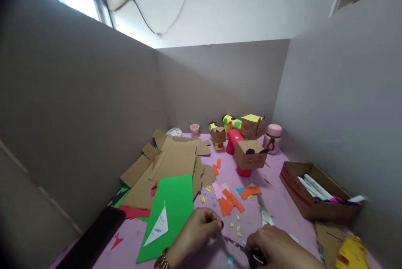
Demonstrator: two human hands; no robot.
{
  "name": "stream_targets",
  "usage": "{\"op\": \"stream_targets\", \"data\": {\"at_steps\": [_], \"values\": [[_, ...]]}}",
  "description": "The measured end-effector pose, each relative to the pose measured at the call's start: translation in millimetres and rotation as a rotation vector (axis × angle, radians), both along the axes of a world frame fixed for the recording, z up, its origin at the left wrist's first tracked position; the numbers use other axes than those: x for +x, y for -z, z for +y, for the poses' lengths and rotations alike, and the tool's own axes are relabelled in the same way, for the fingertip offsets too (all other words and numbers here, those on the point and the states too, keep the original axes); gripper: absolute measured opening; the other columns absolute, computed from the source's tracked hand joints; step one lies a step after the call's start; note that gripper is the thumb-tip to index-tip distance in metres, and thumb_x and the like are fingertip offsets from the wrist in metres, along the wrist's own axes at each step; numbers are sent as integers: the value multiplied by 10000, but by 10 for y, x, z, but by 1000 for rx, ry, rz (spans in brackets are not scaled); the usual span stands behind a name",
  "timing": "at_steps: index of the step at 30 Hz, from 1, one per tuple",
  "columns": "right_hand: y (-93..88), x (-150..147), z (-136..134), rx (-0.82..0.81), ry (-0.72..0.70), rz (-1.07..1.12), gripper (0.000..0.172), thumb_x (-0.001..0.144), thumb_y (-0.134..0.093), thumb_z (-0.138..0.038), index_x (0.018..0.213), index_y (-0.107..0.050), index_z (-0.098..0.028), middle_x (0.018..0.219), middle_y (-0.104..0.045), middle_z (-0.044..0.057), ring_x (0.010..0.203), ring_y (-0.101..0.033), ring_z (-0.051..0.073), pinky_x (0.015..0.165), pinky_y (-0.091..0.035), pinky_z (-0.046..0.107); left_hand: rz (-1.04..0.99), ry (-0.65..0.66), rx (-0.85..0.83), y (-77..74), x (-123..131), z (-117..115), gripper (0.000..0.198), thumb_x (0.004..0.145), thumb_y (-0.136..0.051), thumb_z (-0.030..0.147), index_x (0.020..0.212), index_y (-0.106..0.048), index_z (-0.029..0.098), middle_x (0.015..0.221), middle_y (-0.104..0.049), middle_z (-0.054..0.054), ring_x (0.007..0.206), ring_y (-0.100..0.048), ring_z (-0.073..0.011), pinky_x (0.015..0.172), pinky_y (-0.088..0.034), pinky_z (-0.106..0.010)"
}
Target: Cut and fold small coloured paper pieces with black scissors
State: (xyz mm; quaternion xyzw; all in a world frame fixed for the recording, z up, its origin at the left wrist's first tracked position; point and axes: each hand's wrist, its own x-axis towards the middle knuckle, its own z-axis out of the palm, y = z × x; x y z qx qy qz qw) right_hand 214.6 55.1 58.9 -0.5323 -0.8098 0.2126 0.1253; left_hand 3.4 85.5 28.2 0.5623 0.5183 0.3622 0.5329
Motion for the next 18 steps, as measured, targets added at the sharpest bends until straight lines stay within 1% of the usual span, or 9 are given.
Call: {"op": "stream_targets", "data": {"at_steps": [3,5,7,10,12,15,18], "values": [[-134,-63,-30,-53,-26,-142,314,558,-580,-97,754,-776,-245,741,-770,76,677,-674,268,576,-452,284,12,8,12,54,23,-6,121,598,-571,188,478,-558,179,462,-468,48,476,-393,-121,477,-254,-246],[-227,-101,-40,-82,-44,-176,316,581,-578,-100,785,-779,-233,789,-774,100,735,-677,290,620,-455,309,23,7,20,67,31,-12,124,599,-572,180,476,-565,179,467,-476,44,485,-397,-125,482,-256,-245],[-286,-115,-39,-106,-69,-191,298,586,-602,-119,794,-778,-240,780,-777,92,728,-673,282,600,-433,296,32,3,27,68,35,-19,131,605,-581,179,474,-581,179,470,-491,38,499,-413,-131,490,-265,-243],[-307,-102,-24,-127,-106,-206,230,605,-628,-159,764,-775,-238,713,-775,72,663,-658,256,534,-368,269,36,-10,27,64,43,-25,135,610,-607,194,477,-606,180,478,-529,29,524,-455,-143,508,-283,-242],[-299,-86,-14,-143,-120,-208,214,617,-634,-169,761,-777,-234,700,-775,67,645,-652,246,517,-331,264,33,-21,21,63,48,-26,134,607,-622,201,474,-617,181,482,-553,26,535,-480,-150,515,-292,-243],[-285,-71,-4,-158,-135,-213,206,621,-639,-171,758,-778,-237,694,-774,59,645,-649,240,508,-304,261,21,-39,15,65,57,-33,142,599,-636,203,459,-620,182,469,-561,26,536,-492,-155,517,-294,-245],[-281,-69,2,-163,-131,-222,198,619,-651,-173,754,-780,-239,692,-771,63,648,-651,249,511,-307,264,-10,-64,18,64,63,-41,149,589,-649,197,444,-615,184,447,-542,30,518,-477,-150,506,-286,-244]]}}
